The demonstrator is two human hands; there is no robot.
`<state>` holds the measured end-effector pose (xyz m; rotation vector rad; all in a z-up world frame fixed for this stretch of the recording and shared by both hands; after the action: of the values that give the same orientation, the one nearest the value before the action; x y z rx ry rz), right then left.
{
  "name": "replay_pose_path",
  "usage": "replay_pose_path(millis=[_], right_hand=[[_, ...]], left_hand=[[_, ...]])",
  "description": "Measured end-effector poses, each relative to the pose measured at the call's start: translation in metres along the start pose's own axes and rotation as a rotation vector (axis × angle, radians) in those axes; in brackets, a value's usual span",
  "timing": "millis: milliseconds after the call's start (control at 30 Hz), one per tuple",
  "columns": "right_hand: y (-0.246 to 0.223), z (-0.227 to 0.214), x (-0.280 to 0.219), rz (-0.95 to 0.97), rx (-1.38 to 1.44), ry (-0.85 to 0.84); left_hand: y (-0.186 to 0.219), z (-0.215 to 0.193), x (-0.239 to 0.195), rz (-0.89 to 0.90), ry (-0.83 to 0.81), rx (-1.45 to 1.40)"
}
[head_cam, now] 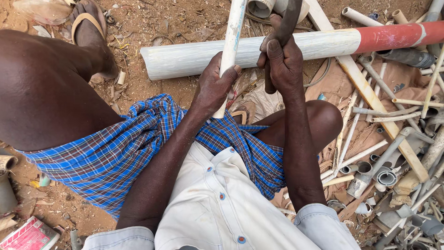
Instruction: The person sits on the ground and uses a curved blade to shave and shape a white cylindrical wooden stick. They rotate the stick and repeatedly scrape its surface to smooth it, surrounded by various wooden scraps and tools.
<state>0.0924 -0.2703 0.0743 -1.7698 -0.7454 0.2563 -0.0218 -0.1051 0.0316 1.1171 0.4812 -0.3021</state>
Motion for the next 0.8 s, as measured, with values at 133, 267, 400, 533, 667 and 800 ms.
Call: replay_pose_path(millis=[133,267,400,533,667,800], right_hand=[[0.004,0.004,0.006,0.043,-0.087,-0.031],[0.012,0.007,0.011,0.090,-0.128,-0.076],[0.016,0.010,0.010,0.070,-0.196,-0.068],[0.018,0.011,0.011,0.106,-0.161,-0.033],[0.020,0.012,0.014,0.072,-0.176,-0.026],[0.027,0.013,0.013,0.080,-0.173,-0.001]], left_hand=[[0.005,0.000,0.000,0.044,0.004,0.024],[0.012,0.001,-0.002,0.059,-0.006,-0.016],[0.012,0.001,-0.006,0.051,-0.037,-0.094],[0.012,0.003,-0.006,0.010,-0.027,-0.045],[0.014,0.004,-0.006,0.013,-0.020,-0.012],[0.012,0.003,-0.007,0.015,-0.048,-0.001]])
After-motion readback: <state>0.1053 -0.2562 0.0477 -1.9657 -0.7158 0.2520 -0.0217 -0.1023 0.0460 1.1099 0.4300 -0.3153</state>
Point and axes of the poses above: each hand's wrist, its own x-axis towards the middle knuckle, its own z-axis out of the palm, y = z × x, the point moved 3 cm from there along x, towards the middle knuckle, and after that the axes turned 11 degrees about -z, right-handed, at the moved point
